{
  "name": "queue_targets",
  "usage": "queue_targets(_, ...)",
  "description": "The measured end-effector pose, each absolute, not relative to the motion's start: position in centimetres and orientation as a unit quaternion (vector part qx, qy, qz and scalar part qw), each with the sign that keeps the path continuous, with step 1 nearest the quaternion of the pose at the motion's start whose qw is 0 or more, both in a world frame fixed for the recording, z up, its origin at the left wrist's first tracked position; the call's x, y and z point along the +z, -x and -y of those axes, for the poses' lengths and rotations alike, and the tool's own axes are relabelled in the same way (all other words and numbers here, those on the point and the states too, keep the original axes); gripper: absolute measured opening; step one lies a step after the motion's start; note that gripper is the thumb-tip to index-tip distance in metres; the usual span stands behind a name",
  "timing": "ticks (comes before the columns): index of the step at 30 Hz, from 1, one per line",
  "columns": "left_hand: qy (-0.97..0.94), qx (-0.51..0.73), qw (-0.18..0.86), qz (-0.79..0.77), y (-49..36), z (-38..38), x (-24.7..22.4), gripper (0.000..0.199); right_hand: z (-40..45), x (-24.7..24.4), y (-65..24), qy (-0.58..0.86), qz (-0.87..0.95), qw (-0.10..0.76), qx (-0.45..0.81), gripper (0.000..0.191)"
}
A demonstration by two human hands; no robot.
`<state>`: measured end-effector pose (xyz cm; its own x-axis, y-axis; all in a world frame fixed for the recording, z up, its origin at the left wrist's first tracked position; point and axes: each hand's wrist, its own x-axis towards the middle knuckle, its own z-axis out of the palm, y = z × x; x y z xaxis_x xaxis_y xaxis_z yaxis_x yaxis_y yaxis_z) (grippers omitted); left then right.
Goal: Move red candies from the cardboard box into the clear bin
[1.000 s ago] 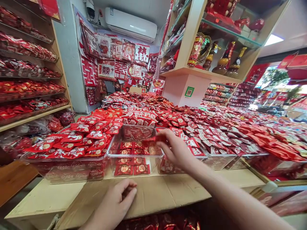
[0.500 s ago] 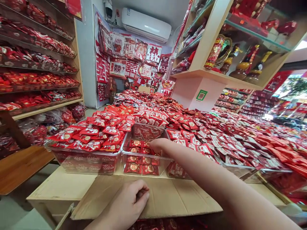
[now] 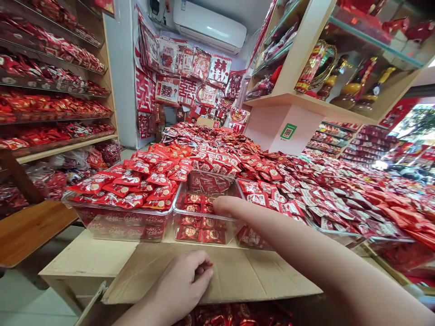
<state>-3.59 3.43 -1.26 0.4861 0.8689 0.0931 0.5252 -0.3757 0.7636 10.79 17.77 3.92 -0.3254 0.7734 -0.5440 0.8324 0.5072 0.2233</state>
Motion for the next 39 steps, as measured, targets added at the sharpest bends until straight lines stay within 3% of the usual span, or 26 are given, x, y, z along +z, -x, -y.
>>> queue_targets(3, -0.794, 0.252, 0.341, -0.436, 3.5, -3.6, -1.4, 0.014, -17.7, 3.9, -10.8, -0.497, -0.79, 0.328, -0.145, 0.031)
queue_targets(7, -0.793, 0.256, 0.337, -0.439, 3.5, -3.6, -1.5, 0.013, -18.1, 2.5, -11.4, -0.518, -0.702, 0.35, -0.342, 0.04)
queue_targets(11, -0.79, 0.255, 0.336, -0.444, 3.5, -3.5, -1.5, 0.012, -18.1, 1.7, -11.7, -0.519, -0.694, 0.311, -0.39, 0.042)
queue_targets(20, -0.794, 0.251, 0.33, -0.445, 3.5, -3.4, -1.5, 0.012, -17.8, 3.0, -10.9, -0.495, -0.804, 0.199, -0.26, 0.036)
queue_targets(28, -0.796, 0.244, 0.333, -0.443, 3.5, -3.5, -1.6, 0.013, -18.5, 2.7, -11.1, -0.447, -0.854, 0.191, -0.187, 0.029)
queue_targets(39, -0.8, 0.244, 0.321, -0.444, 3.6, -3.5, -1.7, 0.013, -19.0, 4.2, -8.6, -0.403, -0.892, 0.188, -0.08, 0.05)
